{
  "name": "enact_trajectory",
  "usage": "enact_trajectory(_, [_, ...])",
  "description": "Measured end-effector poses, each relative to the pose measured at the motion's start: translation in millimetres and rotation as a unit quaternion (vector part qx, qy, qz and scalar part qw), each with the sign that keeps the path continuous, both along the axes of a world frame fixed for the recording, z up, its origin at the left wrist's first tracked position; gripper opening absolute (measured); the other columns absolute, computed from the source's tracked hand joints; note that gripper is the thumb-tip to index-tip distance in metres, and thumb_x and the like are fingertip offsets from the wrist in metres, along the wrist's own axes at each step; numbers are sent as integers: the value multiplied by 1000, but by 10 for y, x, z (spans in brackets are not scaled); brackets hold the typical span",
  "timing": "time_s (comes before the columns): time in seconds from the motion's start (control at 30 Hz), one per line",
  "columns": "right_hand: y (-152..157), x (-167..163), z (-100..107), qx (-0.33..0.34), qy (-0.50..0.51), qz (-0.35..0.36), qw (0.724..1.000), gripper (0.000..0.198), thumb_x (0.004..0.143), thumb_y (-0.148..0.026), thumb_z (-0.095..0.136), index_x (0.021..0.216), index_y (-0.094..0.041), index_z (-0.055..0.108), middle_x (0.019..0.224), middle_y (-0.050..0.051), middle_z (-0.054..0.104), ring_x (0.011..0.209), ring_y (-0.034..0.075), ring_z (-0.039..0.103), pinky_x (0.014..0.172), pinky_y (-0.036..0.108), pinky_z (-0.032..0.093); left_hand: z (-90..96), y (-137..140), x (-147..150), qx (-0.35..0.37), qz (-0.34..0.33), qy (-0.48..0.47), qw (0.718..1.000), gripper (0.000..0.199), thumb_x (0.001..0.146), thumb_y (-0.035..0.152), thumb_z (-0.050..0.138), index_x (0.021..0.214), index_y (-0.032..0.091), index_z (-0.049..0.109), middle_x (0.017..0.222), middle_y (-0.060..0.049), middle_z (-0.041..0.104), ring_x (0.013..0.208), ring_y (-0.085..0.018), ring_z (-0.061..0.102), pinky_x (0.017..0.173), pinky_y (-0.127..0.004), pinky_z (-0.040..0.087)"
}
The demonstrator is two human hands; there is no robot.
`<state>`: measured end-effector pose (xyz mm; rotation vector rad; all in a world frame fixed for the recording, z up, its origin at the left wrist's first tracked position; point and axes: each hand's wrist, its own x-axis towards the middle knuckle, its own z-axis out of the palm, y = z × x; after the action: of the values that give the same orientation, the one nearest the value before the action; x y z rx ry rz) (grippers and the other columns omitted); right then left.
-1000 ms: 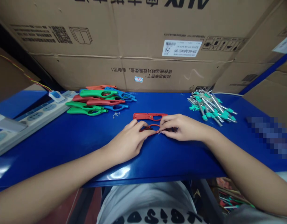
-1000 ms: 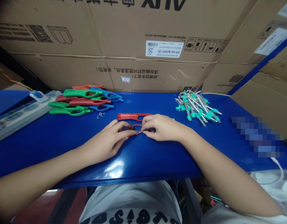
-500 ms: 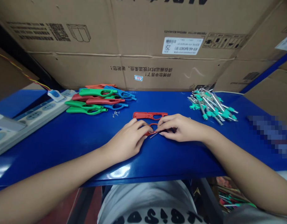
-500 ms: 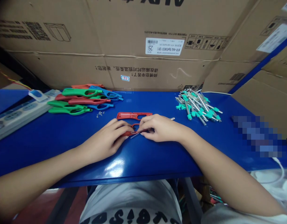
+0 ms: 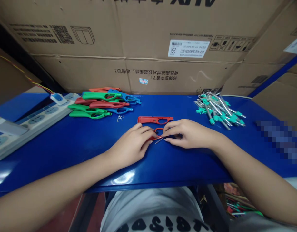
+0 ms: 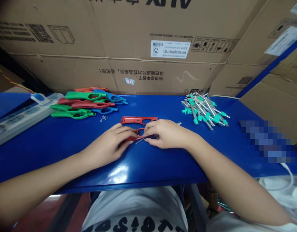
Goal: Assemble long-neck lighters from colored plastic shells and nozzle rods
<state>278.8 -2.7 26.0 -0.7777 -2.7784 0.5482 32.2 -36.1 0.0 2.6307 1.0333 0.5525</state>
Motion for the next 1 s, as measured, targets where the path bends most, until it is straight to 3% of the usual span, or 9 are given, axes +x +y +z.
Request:
enact_trajectory(0.13, [96,65,-20,-27,71,-4,997,25,91,-22,62,113,-19,75,104,6,76,80,14,68,70,24,51,-11,27,-22,-8,22,-10,1000,16,94,13,58,108,20,64,110,-5,72,103,-24,61,92,-40,52])
enact_trajectory(0.2, [181,149,-22,4,97,-38,995,25,92,-24,61,113,-19,74,105,7,75,82,15,68,72,26,51,-29,41,-37,-4,28,-11,1000,15,96,15,57,108,21,63,108,-5,72,104,-24,62,91,-39,53])
enact_trajectory(0.27, [284,277,-4,78,89,-117,986,26,92,-23,58,112,-19,74,107,9,74,90,20,68,79,30,51,-53,57,-49,2,30,-14,999,13,98,16,55,106,21,64,105,-5,72,105,-23,62,89,-38,54])
enact_trajectory(0.33, [393,448,31,162,48,-234,958,33,88,-17,55,117,-20,73,114,10,71,94,24,67,82,35,51,-77,75,-56,6,26,-20,999,13,99,17,53,103,21,64,104,-4,72,105,-23,64,87,-36,55])
enact_trajectory(0.4, [499,647,66,201,31,-341,918,38,85,-14,52,116,-21,73,124,11,66,91,26,66,80,39,50,-93,91,-60,12,22,-26,999,13,99,17,52,101,21,64,103,-4,72,104,-22,65,86,-35,55])
enact_trajectory(0.47, [597,853,78,213,7,-414,885,32,84,-14,53,104,-21,76,115,11,67,95,29,64,82,41,50,-94,103,-61,20,24,-24,999,14,100,18,51,101,21,64,103,-5,71,102,-21,67,86,-34,56])
enact_trajectory(0.67, [820,1291,-80,144,-154,-374,903,26,74,-26,71,99,-27,79,117,11,63,111,36,56,96,52,46,-40,80,-46,46,45,59,996,19,103,22,47,108,21,65,105,-8,68,94,-22,69,82,-36,57])
enact_trajectory(0.87, [885,1265,-162,148,-100,-286,941,17,77,-19,64,89,-21,76,113,10,67,108,30,60,98,46,46,16,10,-22,69,44,114,990,21,102,19,45,112,20,65,97,-9,71,98,-24,68,81,-36,58])
enact_trajectory(1.0, [806,1060,-100,99,-74,-265,956,19,81,-21,61,95,-18,73,102,9,70,89,24,64,84,38,50,26,0,-28,71,32,113,991,22,101,16,45,112,19,64,96,-9,72,94,-24,68,78,-35,58])
